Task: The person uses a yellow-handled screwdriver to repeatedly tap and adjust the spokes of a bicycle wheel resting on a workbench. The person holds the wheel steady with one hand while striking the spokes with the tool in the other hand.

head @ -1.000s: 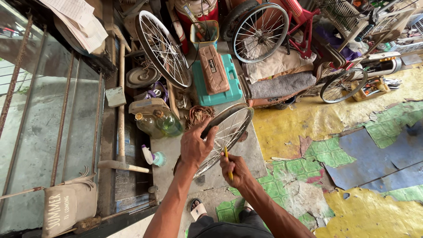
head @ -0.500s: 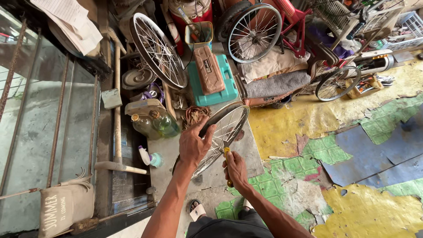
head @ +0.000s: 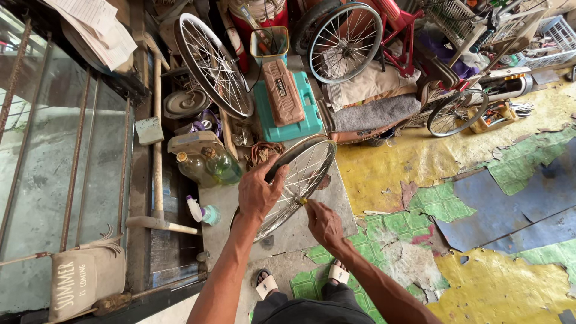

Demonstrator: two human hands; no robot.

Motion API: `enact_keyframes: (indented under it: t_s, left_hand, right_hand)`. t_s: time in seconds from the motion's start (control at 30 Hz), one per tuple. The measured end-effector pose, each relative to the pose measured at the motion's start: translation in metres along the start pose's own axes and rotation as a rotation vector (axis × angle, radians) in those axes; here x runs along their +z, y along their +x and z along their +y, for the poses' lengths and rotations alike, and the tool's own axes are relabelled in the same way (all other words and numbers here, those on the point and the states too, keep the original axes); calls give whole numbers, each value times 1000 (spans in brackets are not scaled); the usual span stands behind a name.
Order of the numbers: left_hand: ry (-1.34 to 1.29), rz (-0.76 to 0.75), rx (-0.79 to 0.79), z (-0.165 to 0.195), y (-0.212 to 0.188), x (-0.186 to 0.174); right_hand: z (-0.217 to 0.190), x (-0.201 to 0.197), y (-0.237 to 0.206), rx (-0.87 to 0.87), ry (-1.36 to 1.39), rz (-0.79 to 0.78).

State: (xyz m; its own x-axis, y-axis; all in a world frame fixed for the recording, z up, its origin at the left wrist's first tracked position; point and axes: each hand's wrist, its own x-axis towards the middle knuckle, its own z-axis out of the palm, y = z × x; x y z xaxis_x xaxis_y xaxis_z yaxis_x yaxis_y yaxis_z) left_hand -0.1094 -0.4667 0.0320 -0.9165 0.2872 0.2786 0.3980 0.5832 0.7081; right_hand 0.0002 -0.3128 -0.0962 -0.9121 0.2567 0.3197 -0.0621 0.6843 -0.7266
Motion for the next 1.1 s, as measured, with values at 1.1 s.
enact_keyframes:
  t_s: [1.1]
  left_hand:
    - [-66,35,-45,7,-8,-13]
  right_hand:
    - [-44,35,14,975,1051,-117]
